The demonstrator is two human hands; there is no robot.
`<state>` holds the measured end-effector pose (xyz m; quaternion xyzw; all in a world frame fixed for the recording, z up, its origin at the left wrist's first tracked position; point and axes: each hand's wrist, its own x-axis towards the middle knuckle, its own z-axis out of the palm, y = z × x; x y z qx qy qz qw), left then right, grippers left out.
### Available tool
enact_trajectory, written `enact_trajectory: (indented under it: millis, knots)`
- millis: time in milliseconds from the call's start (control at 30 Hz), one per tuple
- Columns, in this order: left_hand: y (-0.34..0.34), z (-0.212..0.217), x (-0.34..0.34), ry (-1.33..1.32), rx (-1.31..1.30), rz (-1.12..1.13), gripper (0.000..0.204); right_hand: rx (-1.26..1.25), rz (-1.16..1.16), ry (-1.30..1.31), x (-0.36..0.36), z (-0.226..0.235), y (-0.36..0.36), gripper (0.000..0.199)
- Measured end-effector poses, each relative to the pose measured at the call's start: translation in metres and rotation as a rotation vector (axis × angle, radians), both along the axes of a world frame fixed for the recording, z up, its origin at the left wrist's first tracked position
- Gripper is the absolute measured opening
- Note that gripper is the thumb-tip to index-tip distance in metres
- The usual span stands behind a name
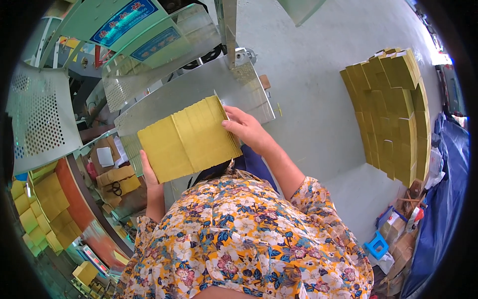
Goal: The recorder weighs stacks of paper, uses a machine to apply a binding strap, and stacks the finished bundles.
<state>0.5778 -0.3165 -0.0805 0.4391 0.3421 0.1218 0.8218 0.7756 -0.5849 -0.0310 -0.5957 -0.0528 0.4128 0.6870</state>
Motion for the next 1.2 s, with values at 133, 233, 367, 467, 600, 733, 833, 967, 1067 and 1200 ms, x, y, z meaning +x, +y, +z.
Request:
enact_trajectory:
  millis: [133, 233, 367, 467, 600, 733, 833, 967, 1067, 1200]
  knots:
    - [0.003, -0.003, -0.001, 0.064, -0.009, 0.002, 0.062, -0.162, 0.158, -0.211, 0.018, -0.001, -0.010, 0.045]
    - [0.004, -0.005, -0.002, 0.052, 0.045, -0.009, 0.061, -0.352, 0.300, -0.464, 0.028, 0.016, -0.008, 0.039]
    - [0.006, -0.007, -0.004, 0.015, 0.033, -0.037, 0.053, -0.711, 0.467, -0.814, 0.024, 0.046, 0.003, 0.037]
    - [0.004, -0.004, -0.003, 0.023, 0.015, -0.033, 0.053, -0.814, 0.488, -0.863, 0.022, 0.038, 0.006, 0.039]
    - [0.004, -0.002, -0.002, 0.022, 0.046, -0.035, 0.055, -0.710, 0.367, -0.859, 0.005, 0.011, 0.001, 0.039]
    - [0.006, -0.003, -0.004, 0.085, 0.034, -0.015, 0.061, -0.581, 0.190, -0.754, -0.008, 0.005, 0.003, 0.036]
    - [0.007, -0.001, -0.003, 0.085, 0.018, -0.022, 0.061, -0.504, 0.115, -0.669, -0.010, 0.001, 0.006, 0.042]
    - [0.009, -0.004, -0.006, 0.065, 0.040, -0.005, 0.061, -0.524, 0.202, -0.526, -0.005, 0.008, 0.009, 0.043]
    - [0.006, -0.002, -0.006, 0.087, 0.079, 0.011, 0.062, -0.316, 0.114, -0.557, -0.002, -0.006, 0.001, 0.037]
    - [0.009, 0.000, -0.003, 0.145, 0.083, 0.044, 0.057, -0.247, 0.071, -0.049, 0.006, 0.027, 0.002, 0.036]
